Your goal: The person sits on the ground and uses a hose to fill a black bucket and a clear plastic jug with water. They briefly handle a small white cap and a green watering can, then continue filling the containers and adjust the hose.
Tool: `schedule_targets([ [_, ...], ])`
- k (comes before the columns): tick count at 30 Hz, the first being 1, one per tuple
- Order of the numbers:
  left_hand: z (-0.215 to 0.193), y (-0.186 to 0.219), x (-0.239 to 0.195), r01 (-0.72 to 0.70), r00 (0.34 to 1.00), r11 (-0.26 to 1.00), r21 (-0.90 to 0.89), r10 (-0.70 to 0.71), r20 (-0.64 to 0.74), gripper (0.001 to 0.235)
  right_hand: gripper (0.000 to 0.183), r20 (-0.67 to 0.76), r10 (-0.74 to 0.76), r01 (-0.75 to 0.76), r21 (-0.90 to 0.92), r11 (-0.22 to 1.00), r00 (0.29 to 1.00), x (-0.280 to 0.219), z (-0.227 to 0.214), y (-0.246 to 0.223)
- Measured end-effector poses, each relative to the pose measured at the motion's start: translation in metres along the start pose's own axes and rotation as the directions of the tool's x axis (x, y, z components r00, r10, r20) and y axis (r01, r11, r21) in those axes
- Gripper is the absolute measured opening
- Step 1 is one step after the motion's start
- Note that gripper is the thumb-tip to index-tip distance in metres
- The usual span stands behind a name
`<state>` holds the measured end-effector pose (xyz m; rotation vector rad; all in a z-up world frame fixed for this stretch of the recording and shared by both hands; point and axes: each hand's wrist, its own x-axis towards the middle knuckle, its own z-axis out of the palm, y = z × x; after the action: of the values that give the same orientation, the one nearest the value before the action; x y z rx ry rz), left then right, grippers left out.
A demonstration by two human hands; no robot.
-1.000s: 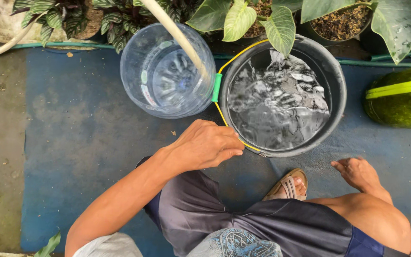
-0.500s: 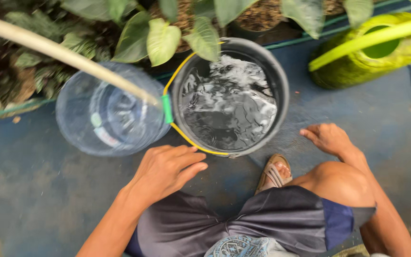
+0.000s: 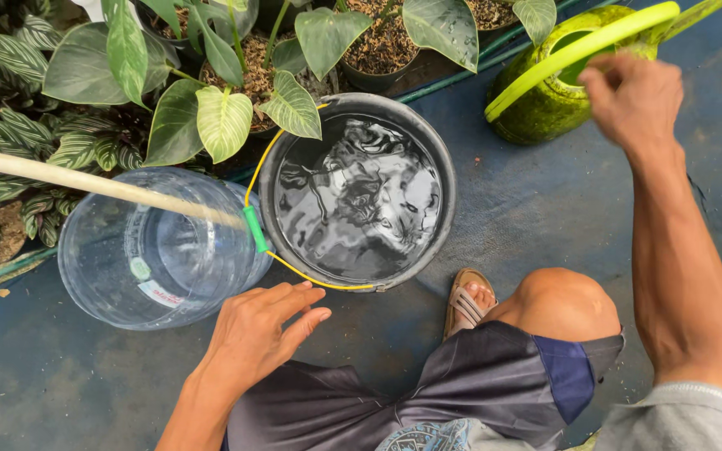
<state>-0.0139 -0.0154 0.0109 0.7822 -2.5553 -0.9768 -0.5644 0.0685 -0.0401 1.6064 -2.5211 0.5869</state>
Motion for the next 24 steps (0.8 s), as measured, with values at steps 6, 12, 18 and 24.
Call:
schedule_targets([
  [6,-0.001,0.002,0.001,0.026,1.000,1.000,0.004,-0.026,0.010,0.025,0.031,-0.132,-0.047,0.032,-0.115,0.993,0.990,0.045,0.053,0.060],
  [12,0.000,-0.002,0.001,0.072,0.997,0.997,-0.009,-0.072,0.025,0.024,0.026,-0.103,-0.032,0.021,-0.109,0.994,0.994,0.039,0.097,0.078],
  [18,0.002,-0.006,0.004,0.063,0.998,0.998,-0.008,-0.063,0.027,0.024,0.018,-0.170,-0.115,0.071,-0.248,0.966,0.979,0.032,0.115,0.083],
  [24,0.004,-0.010,0.002,0.074,0.996,0.997,-0.019,-0.073,0.052,0.024,0.012,-0.049,-0.197,0.149,-0.482,0.863,0.979,0.044,0.107,0.067],
])
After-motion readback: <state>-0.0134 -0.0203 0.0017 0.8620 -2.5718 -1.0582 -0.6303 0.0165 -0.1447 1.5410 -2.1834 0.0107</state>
